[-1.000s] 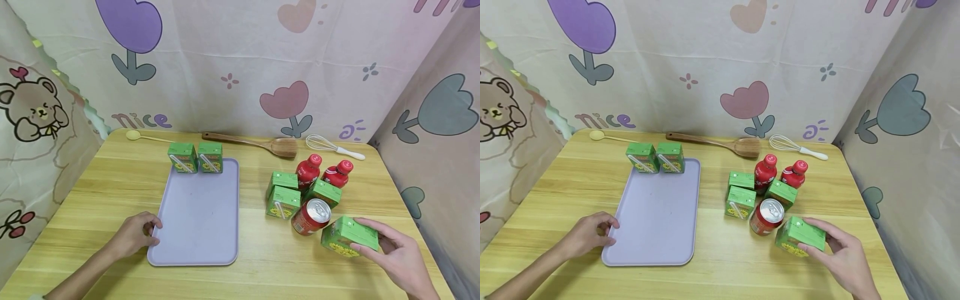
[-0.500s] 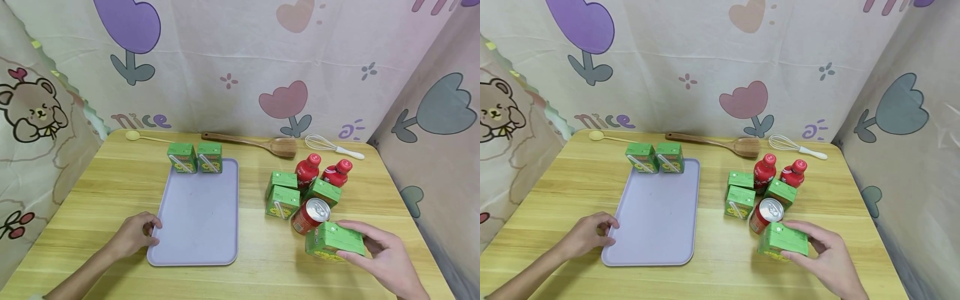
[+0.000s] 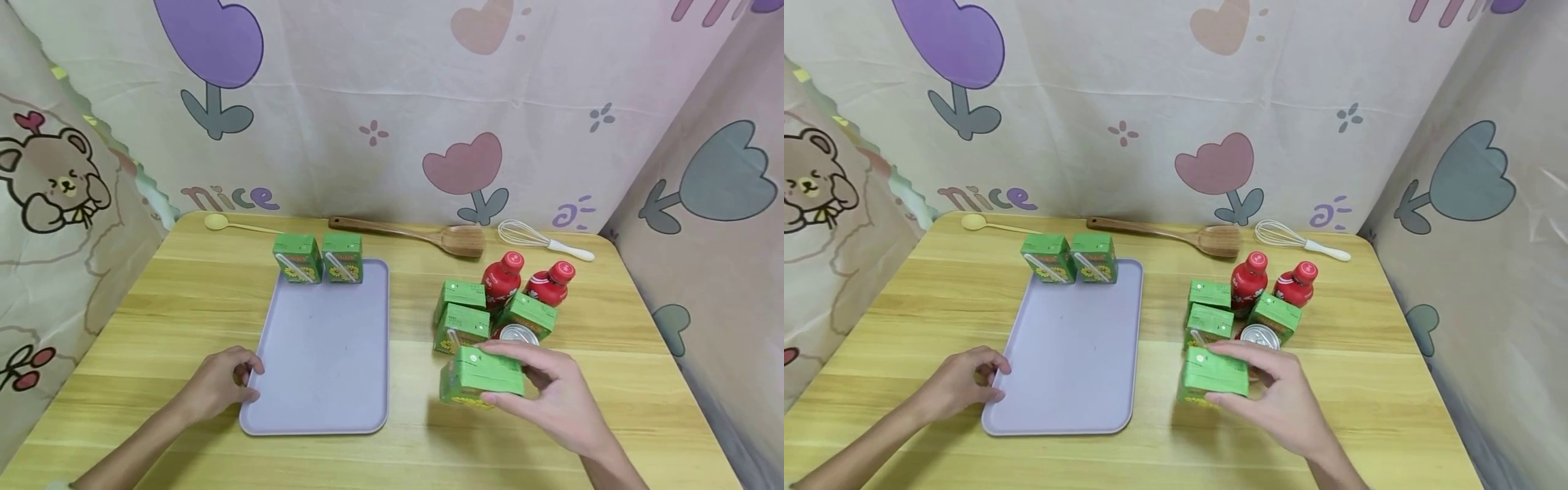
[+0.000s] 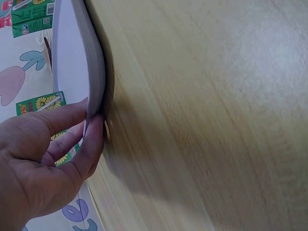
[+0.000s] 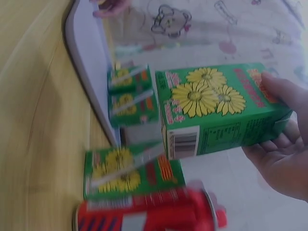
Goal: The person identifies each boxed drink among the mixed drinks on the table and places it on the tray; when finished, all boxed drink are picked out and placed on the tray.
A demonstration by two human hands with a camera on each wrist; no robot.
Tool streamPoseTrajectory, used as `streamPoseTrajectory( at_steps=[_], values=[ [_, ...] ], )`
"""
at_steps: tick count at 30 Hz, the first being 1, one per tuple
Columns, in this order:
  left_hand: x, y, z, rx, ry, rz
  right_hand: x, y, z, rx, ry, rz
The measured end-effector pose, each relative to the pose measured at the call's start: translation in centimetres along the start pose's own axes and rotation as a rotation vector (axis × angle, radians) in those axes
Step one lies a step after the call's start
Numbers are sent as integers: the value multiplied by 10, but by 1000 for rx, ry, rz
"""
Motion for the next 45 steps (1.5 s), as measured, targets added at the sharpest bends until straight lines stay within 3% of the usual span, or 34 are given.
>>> streamPoseTrajectory(
  at_steps=[6, 18, 31, 45],
  values=[
    [0, 0, 1, 1, 2, 3, 3, -24, 21, -25, -82, -77],
    [0, 0, 0, 0, -6, -1, 7, -68, 56, -60, -124, -64],
    [0, 1, -1, 3, 7, 4, 14, -118, 94, -93, -155, 23],
    [1, 0, 0, 18, 7, 13, 28, -172, 140, -108, -173, -9]
  ],
)
Point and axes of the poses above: each hand's wrist, its own y-axis away from the middle knuckle, its own z-axis out of the palm, x = y × z, the point moved 4 cm from there along -y, towards the middle knuckle, and after that the axes turned 8 degrees about -x, right-handed, at the moved point
